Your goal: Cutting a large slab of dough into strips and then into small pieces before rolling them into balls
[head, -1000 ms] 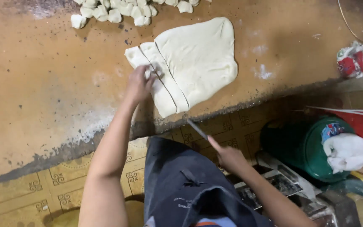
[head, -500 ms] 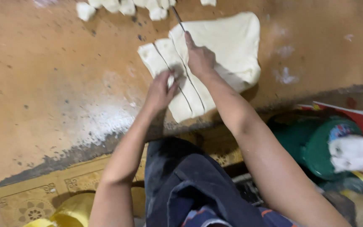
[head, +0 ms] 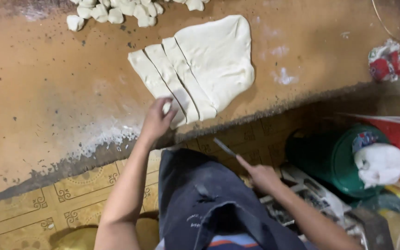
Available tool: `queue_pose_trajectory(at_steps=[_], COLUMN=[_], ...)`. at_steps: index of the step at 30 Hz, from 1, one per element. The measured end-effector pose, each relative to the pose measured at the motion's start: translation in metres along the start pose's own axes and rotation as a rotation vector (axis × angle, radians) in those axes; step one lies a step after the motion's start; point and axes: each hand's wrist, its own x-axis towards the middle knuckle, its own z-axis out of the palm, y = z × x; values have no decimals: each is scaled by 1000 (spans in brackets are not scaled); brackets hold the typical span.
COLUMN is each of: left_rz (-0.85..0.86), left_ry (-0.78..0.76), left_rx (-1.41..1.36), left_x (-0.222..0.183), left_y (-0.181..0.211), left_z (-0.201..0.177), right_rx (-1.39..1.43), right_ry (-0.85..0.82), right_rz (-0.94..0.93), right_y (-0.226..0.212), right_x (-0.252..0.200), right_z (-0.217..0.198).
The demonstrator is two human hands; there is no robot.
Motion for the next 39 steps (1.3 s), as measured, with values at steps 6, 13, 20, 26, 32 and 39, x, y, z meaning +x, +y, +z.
queue_pose_trajectory(at_steps=[6, 13, 20, 26, 32, 39], left_rz=[-103, 115, 342, 309, 2, -326], left_ry=[33, -17, 47, 6, 90, 124], left_rx=[-69, -103, -14, 43, 12, -54], left_x=[-22, 97, 171, 77, -30, -58], left_y=[-42, -12, -20, 0, -15, 26], left_z=[-17, -23, 71, 110, 104, 50], right_rx=[203, -140, -22, 24, 234, 131], right_ry=[617, 810, 476, 364, 499, 594], right_rz=[-37, 138, 76, 54, -30, -65], right_y=[-43, -77, -53, 19, 65, 12], right_x=[113, 366, 193, 60, 42, 211], right_z=[-142, -264, -192, -33, 1, -213])
